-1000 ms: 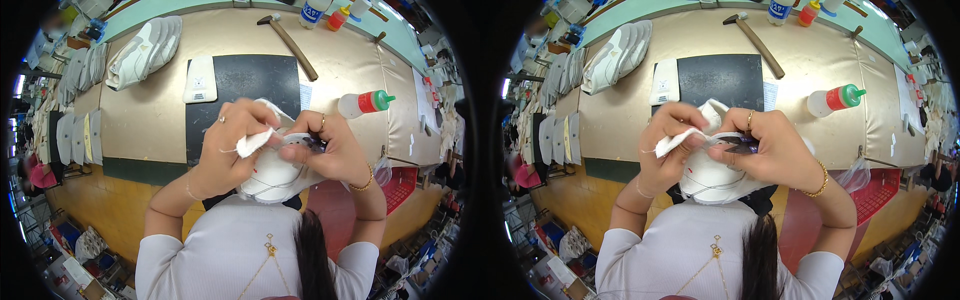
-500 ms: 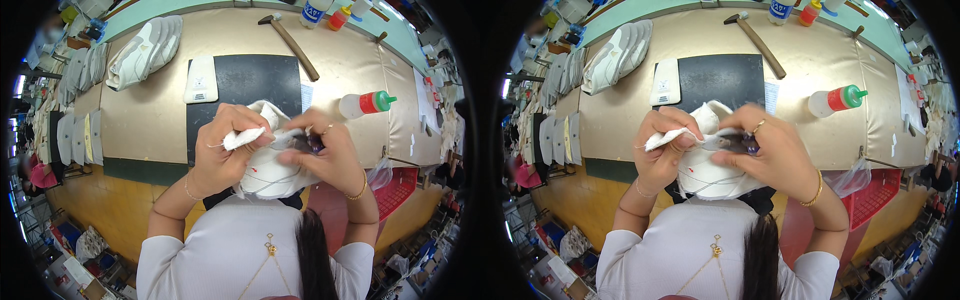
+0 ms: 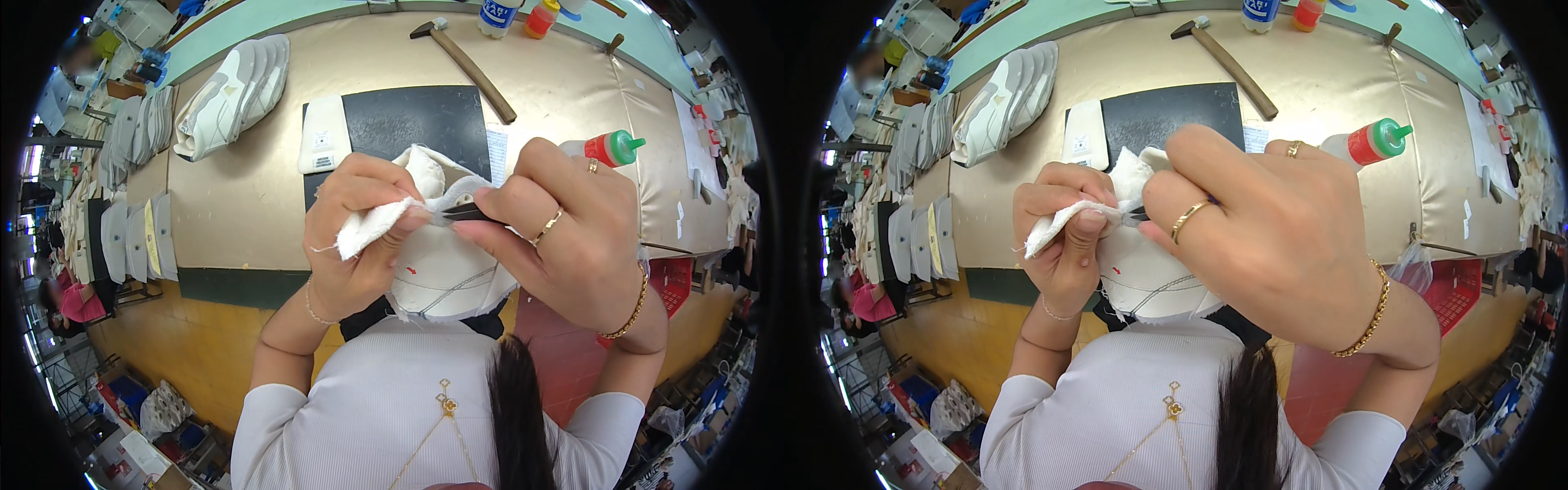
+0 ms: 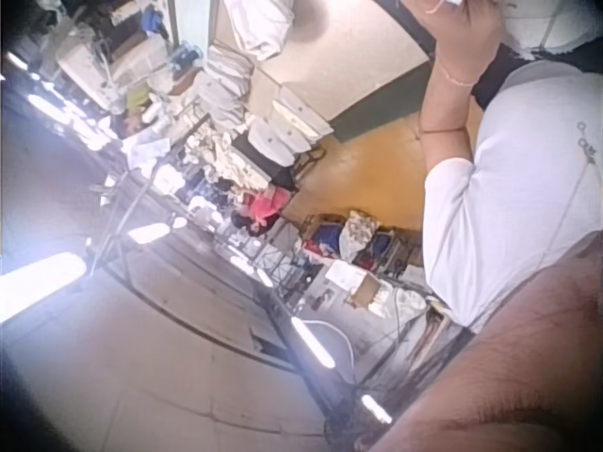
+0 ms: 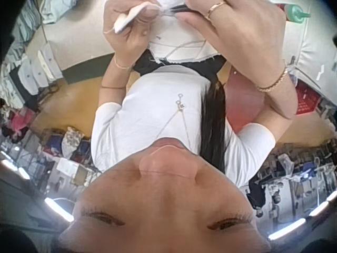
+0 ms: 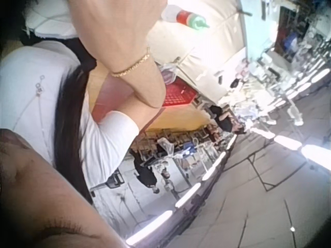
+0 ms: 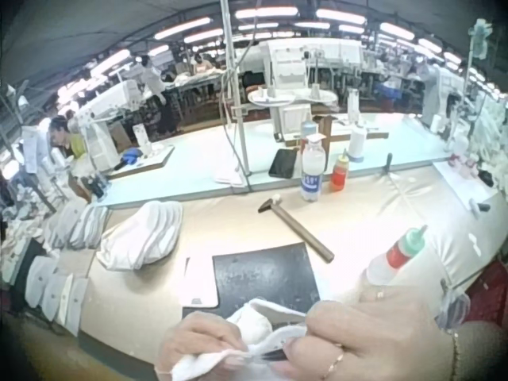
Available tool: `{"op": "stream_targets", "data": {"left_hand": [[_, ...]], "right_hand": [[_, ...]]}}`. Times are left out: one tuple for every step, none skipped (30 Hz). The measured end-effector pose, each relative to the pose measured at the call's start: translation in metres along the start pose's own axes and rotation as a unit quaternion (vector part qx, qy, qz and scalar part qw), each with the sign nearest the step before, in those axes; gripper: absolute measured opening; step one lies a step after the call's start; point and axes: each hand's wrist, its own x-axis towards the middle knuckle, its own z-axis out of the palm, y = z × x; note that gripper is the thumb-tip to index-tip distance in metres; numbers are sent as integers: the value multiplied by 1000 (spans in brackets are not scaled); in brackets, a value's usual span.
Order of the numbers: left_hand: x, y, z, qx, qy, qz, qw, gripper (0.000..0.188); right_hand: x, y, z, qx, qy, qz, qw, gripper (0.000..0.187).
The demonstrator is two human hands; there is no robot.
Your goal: The person trims excess fabric and threads from the interior lining of a white sneaker using small scissors. They repeatedly reposition the shoe and cut along the inner edges to remove loose material.
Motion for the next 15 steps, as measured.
{"op": "stream_targets", "data": {"left_hand": [[0, 0, 1, -7, 0, -4, 1000, 18], [-1, 1, 1, -13, 0, -7, 1000, 18], [-2, 2, 1, -20, 0, -10, 1000, 18], [-2, 1, 1, -21, -5, -8, 1000, 18], [-2, 1, 1, -21, -9, -6, 1000, 18], [-2, 1, 1, -20, -13, -4, 1000, 18], [-2, 1, 0, -7, -23, 1, 1000, 21], [-2, 1, -2, 7, -34, 7, 999, 24], [-1, 1, -3, 19, -44, 13, 999, 27], [-1, 2, -4, 23, -50, 9, 998, 31], [-1, 5, -5, 27, -56, 6, 998, 35], [-1, 6, -6, 29, -63, 2, 998, 40], [0, 6, -5, 31, -66, 6, 997, 41], [0, 5, -5, 32, -69, 11, 997, 43], [1, 5, -5, 33, -72, 15, 997, 45]], "right_hand": [[1, 0, 0, -2, -5, -3, 1000, 28], [2, 0, 0, -3, -10, -5, 1000, 28], [2, 0, -1, -5, -15, -8, 1000, 28], [3, -1, -1, -4, -18, -5, 1000, 28], [4, -1, -2, -3, -21, -2, 1000, 28], [4, -2, -1, -1, -23, 0, 1000, 28], [5, -2, -1, 2, -21, 1, 1000, 27], [5, -1, 0, 5, -18, 2, 1000, 27], [6, -1, 0, 7, -16, 3, 1000, 27], [6, -1, -1, 6, -27, 1, 1000, 28], [8, -1, -3, 5, -38, -1, 999, 28], [9, 0, -5, 3, -49, -3, 999, 28], [10, 0, -6, 0, -64, 3, 998, 28], [11, -1, -7, -2, -78, 8, 997, 29], [11, -1, -8, -5, -93, 13, 996, 29]]}}
